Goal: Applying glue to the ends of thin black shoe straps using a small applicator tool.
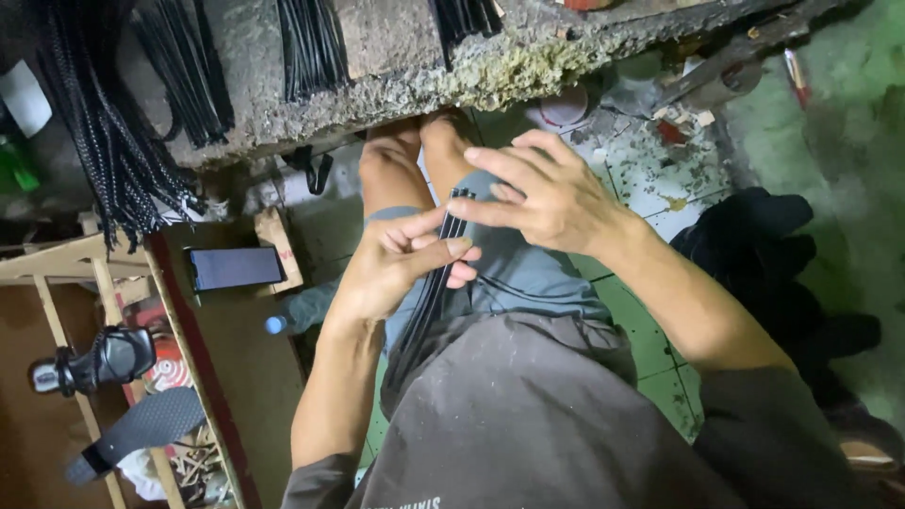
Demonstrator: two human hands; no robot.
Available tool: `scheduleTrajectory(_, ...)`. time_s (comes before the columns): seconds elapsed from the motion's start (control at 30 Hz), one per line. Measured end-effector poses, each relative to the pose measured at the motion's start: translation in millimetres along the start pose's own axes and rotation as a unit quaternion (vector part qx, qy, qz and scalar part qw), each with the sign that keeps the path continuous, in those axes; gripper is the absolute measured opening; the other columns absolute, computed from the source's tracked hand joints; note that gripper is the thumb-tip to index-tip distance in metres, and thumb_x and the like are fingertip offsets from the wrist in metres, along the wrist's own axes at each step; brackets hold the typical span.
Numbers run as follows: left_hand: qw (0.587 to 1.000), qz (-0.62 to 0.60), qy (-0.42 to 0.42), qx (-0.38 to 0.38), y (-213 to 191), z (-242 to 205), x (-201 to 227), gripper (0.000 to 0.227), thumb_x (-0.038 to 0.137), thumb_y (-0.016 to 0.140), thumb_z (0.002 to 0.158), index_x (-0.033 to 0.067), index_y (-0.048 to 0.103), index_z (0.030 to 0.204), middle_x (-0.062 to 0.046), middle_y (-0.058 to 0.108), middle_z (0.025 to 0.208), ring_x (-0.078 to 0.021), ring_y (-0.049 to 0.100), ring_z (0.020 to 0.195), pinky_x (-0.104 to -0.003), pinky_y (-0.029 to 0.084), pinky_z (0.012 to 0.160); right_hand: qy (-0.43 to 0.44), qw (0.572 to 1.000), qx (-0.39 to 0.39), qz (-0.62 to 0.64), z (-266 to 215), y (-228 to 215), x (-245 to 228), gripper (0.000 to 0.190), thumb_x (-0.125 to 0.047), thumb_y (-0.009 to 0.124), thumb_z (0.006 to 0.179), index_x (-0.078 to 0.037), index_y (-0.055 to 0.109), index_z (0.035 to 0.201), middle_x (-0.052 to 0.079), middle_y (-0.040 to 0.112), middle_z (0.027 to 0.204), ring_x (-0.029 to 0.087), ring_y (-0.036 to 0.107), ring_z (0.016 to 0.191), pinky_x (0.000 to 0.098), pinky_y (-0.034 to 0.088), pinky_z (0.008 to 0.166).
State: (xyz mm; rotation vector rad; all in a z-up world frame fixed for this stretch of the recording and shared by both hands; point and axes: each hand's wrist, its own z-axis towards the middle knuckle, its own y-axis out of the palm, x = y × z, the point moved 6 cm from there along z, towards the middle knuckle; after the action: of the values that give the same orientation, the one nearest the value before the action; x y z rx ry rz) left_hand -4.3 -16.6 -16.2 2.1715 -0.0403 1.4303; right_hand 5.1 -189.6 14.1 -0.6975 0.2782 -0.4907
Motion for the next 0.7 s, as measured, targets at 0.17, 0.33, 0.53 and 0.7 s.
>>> scheduleTrajectory(0.17, 0.998, -0.054, 0.01, 0.013, -12.4, -12.2, -8.6, 0.042, -0.013, 0.069, 0.085, -0.0062, 0.063, 0.125, -0.033, 0.072, 0.087, -0.0371, 0.075, 0.072, -0.048, 0.066, 0.06, 0.037, 0.999, 0.002, -0.035, 2.1, 2.5, 18.6, 0.041, 0.003, 0.046, 0.105, -0.019, 0.072, 0.128, 0.018, 0.062, 0.127, 0.029, 0.069, 0.095, 0.045, 0.051, 0.088)
scheduleTrajectory(0.33, 0.996, -0.081, 0.022, 0.026, -19.6, -12.6, -16.7, 0.041, -0.013, 0.067, 0.088, -0.0094, 0.06, 0.128, -0.033, 0.072, 0.088, -0.0373, 0.076, 0.073, -0.049, 0.066, 0.062, 0.099, 0.994, 0.034, 0.034, -15.6, 11.0, 4.2, 0.032, -0.005, 0.053, 0.103, -0.012, 0.075, 0.124, 0.015, 0.064, 0.126, 0.026, 0.067, 0.096, 0.0402, 0.054, 0.085)
scheduleTrajectory(0.53, 0.998, -0.052, 0.005, 0.036, -22.7, -16.0, -18.3, 0.04, -0.008, 0.068, 0.088, -0.0106, 0.06, 0.128, -0.031, 0.073, 0.088, -0.0338, 0.076, 0.071, -0.048, 0.065, 0.063, 0.016, 0.999, 0.026, 0.019, 1.0, -3.4, -7.0, 0.034, 0.007, 0.053, 0.101, -0.013, 0.076, 0.115, 0.02, 0.065, 0.118, 0.03, 0.067, 0.085, 0.0434, 0.053, 0.08)
scheduleTrajectory(0.7, 0.996, -0.065, -0.011, 0.055, -10.8, -26.3, -13.0, 0.043, -0.011, 0.071, 0.084, -0.0061, 0.062, 0.126, -0.032, 0.072, 0.086, -0.0352, 0.075, 0.068, -0.048, 0.065, 0.06, -0.049, 0.999, 0.013, -0.007, 21.6, -4.2, -30.7, 0.046, 0.007, 0.042, 0.102, -0.022, 0.075, 0.117, 0.017, 0.063, 0.119, 0.028, 0.065, 0.085, 0.0424, 0.052, 0.08)
